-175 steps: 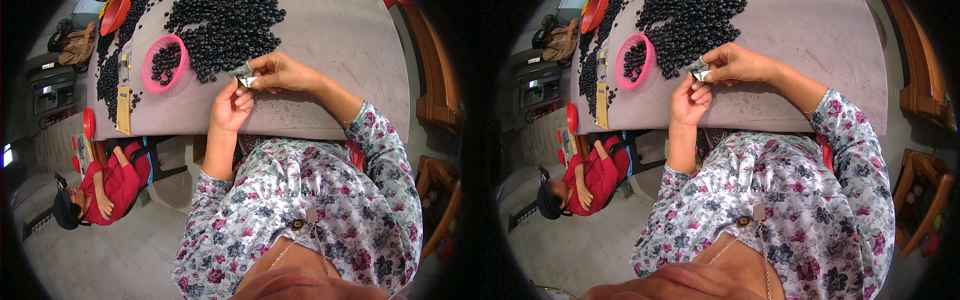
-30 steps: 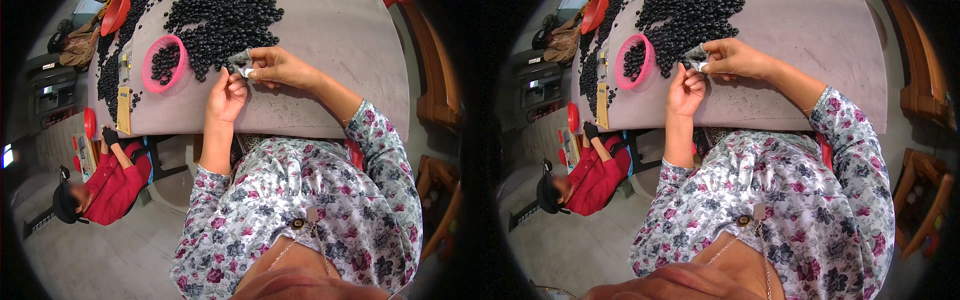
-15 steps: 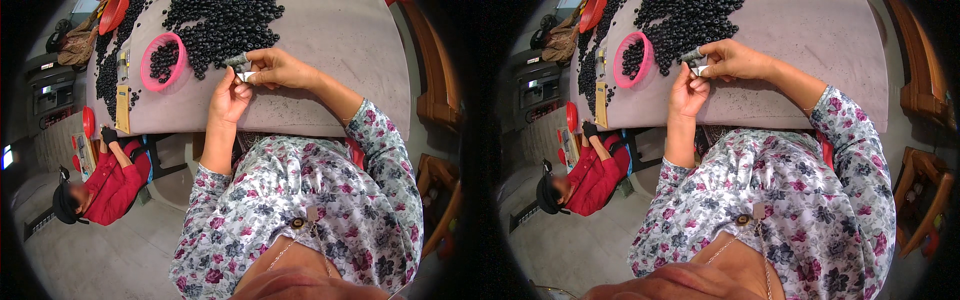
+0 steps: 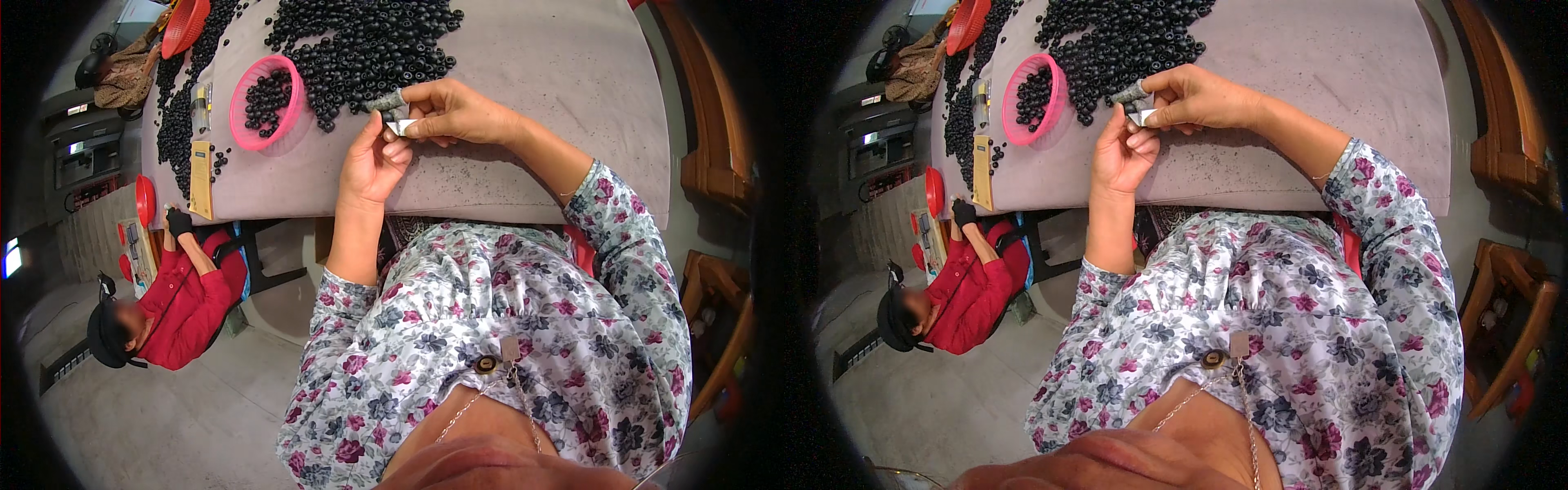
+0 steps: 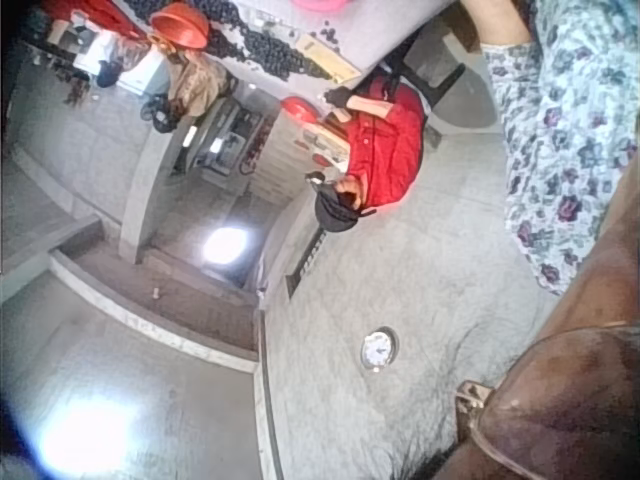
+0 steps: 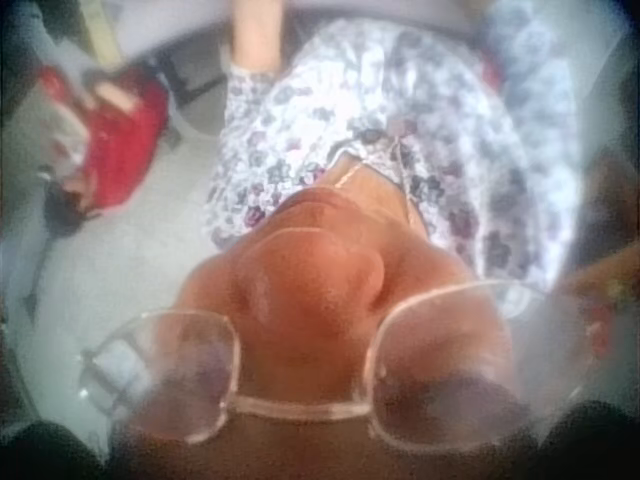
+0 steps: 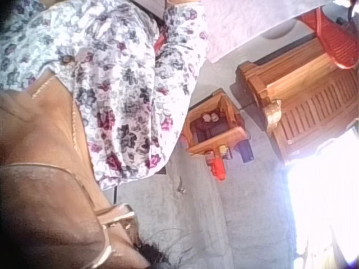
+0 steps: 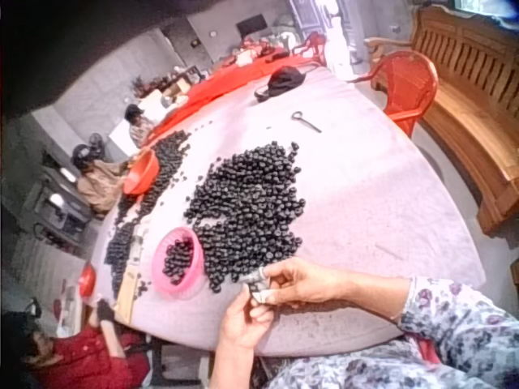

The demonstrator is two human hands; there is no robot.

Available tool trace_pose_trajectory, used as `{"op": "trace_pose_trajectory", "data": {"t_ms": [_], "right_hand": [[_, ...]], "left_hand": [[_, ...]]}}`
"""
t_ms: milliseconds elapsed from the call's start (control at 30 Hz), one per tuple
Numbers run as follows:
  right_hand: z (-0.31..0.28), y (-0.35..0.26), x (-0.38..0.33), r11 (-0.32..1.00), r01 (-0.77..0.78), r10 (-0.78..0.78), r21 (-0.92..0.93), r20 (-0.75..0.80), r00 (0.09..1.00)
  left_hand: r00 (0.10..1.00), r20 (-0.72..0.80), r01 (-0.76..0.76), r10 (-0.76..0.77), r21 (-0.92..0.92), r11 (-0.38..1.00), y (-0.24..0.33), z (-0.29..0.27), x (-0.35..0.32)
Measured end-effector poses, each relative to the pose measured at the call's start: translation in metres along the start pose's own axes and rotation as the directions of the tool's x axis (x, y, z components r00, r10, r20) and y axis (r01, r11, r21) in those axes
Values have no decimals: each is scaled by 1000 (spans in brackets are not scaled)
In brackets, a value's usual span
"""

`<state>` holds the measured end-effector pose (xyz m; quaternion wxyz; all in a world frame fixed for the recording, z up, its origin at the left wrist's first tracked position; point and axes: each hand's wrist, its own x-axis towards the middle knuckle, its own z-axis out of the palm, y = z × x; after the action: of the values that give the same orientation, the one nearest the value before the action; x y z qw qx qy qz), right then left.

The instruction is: The recorder is wrapping small black spherical objects in silver foil and placing them into a container.

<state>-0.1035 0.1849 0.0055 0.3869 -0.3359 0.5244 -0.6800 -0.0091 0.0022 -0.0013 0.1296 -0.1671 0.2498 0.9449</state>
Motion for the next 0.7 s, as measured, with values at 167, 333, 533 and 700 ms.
{"op": "trace_pose_trajectory", "data": {"t_ms": [167, 333, 533, 700], "right_hand": [[0, 2, 1, 1000, 11, -11, -17, -9, 1000], [1, -1, 0, 1000, 11, -11, -25, -20, 1000], [-4, 2, 1, 999, -47, 47, 10, -7, 999], [-4, -1, 0, 999, -38, 38, -2, 4, 999]], "left_hand": [[1000, -4, -4, 4, -14, 1000, 0, 1, 0], [1000, 7, -10, 10, -4, 1000, -1, 0, 0], [999, 46, 16, -15, -8, 1000, 0, -5, 0], [999, 47, 0, 0, -7, 1000, -1, -5, 0]]}}
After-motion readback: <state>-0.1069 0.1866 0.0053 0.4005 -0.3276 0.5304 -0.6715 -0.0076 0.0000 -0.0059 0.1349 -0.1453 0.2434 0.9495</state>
